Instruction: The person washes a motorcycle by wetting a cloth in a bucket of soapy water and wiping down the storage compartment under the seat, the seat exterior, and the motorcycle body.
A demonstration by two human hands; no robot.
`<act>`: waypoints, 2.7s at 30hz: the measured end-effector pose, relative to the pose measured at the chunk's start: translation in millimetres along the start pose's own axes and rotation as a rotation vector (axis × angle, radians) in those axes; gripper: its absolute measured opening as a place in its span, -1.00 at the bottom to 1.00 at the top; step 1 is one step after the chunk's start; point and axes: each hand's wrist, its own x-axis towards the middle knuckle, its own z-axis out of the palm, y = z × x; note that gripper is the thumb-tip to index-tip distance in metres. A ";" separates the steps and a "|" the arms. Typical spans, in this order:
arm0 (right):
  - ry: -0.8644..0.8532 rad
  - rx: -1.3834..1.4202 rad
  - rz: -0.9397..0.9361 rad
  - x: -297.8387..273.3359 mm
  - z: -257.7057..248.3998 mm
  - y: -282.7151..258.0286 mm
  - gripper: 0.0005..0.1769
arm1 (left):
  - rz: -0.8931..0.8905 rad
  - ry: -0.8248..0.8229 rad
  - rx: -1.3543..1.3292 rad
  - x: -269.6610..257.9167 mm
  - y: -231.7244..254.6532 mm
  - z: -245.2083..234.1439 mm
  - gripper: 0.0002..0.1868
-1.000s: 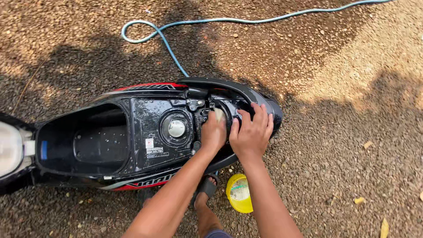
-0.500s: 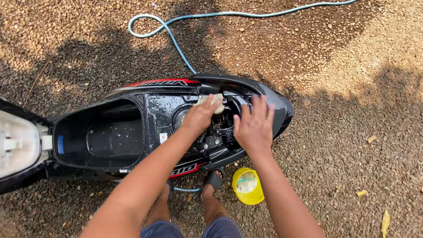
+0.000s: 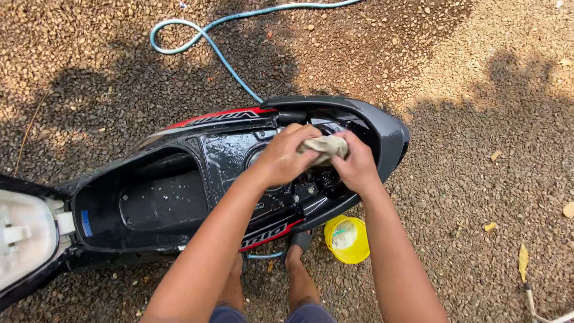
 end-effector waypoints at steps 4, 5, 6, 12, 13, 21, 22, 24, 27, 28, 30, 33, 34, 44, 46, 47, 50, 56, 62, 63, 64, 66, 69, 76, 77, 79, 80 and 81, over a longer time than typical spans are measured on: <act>0.229 -0.287 -0.149 -16.8 -1.6 -20.1 -0.49 | -0.185 0.331 0.259 -2.6 2.9 -1.8 -0.63; 0.393 -0.380 -0.187 -15.0 8.2 -20.8 -0.48 | -0.178 0.327 0.257 -2.7 -3.1 8.7 -0.63; 0.556 -0.472 -0.226 -13.3 14.1 -18.8 -0.46 | -0.049 0.367 0.473 0.3 -9.6 24.6 -0.66; 0.417 -0.677 -0.474 10.6 24.0 9.2 -0.47 | 0.236 0.316 0.810 51.1 -55.8 85.5 -0.45; 0.418 -0.679 -0.465 20.1 21.6 14.0 -0.47 | 0.092 0.234 0.819 58.9 -61.1 90.0 -0.50; 0.140 -0.721 -0.106 2.5 12.1 12.0 -0.84 | 0.183 0.197 0.587 49.6 -56.2 76.9 -0.67; 0.145 -0.724 -0.114 9.1 9.1 10.1 -0.84 | 0.197 0.132 0.615 58.1 -57.4 73.0 -0.71; 0.318 -0.562 -0.516 12.3 12.2 10.7 -0.77 | 0.115 0.162 0.623 65.4 -61.5 77.1 -0.70; 0.179 -0.485 -0.445 39.3 8.7 18.8 -0.84 | 0.090 0.225 0.527 50.5 -68.3 80.8 -0.70; 0.177 -0.480 -0.444 38.6 8.8 21.9 -0.84 | 0.168 0.282 0.433 49.7 -68.6 78.5 -0.71; 0.185 -0.683 -0.392 21.9 10.9 29.9 -0.89 | 0.219 0.167 0.460 54.4 -65.8 83.3 -0.77; 0.181 -1.122 -0.230 -10.2 31.2 25.2 -0.84 | 0.367 -0.022 0.445 47.0 -62.3 87.7 -0.77; 0.126 -1.138 -0.180 -23.4 32.7 23.3 -0.84 | 0.462 -0.095 0.406 38.6 -63.5 90.4 -0.70; -0.190 -0.947 -0.013 -91.2 48.1 -7.6 -0.81 | 0.372 -0.193 0.245 -35.6 -65.7 93.0 -0.61; 0.100 -0.852 -0.125 -72.4 42.9 -10.1 -0.72 | 0.297 0.063 0.390 -16.8 -56.6 91.2 -0.50; 0.366 -0.741 -0.223 -68.3 42.9 -10.4 -0.56 | 0.315 0.032 0.500 -4.4 -56.2 90.3 -0.42; 0.353 -0.692 -0.330 -6.9 28.9 -0.4 -0.62 | 0.202 0.071 0.697 45.6 -67.6 92.3 -0.38; 0.145 -0.571 -0.502 51.2 43.7 27.8 -0.79 | 0.026 0.201 0.529 20.7 -106.8 77.1 -0.52; -0.090 -1.086 -0.520 9.6 99.3 51.7 -0.86 | -0.011 0.105 0.501 -28.8 -78.6 51.9 -0.69; -0.093 -1.084 -0.519 2.1 102.4 53.7 -0.86 | -0.014 0.102 0.501 -29.7 -72.6 51.2 -0.69; -0.045 -1.091 -0.516 -5.3 104.4 54.2 -0.84 | -0.028 0.067 0.588 -30.2 -66.6 53.6 -0.70; 0.012 -1.098 -0.536 -2.4 103.7 52.0 -0.81 | -0.042 0.053 0.688 -22.7 -61.8 58.4 -0.70; -0.124 -1.170 -0.313 -1.7 102.2 38.5 -0.86 | -0.101 -0.021 0.450 -21.7 -70.4 52.0 -0.75; 0.310 -0.562 -0.493 13.6 101.8 -15.2 -0.74 | 0.223 0.052 0.936 -2.7 -90.2 -3.3 -0.60; 0.375 -0.488 -0.512 25.7 108.4 -18.3 -0.80 | 0.267 0.079 1.007 -0.8 -92.3 -9.0 -0.51; 0.318 -0.329 -0.333 37.5 130.7 -19.1 -0.80 | 0.148 0.026 0.989 -1.3 -96.1 -9.6 -0.64; 0.263 -0.172 -0.146 39.7 139.8 -15.6 -0.80 | 0.035 -0.033 0.966 -3.9 -97.9 -8.4 -0.75; 0.250 -0.180 -0.139 37.1 139.6 -8.0 -0.80 | 0.024 -0.035 0.953 -8.5 -96.8 -4.7 -0.75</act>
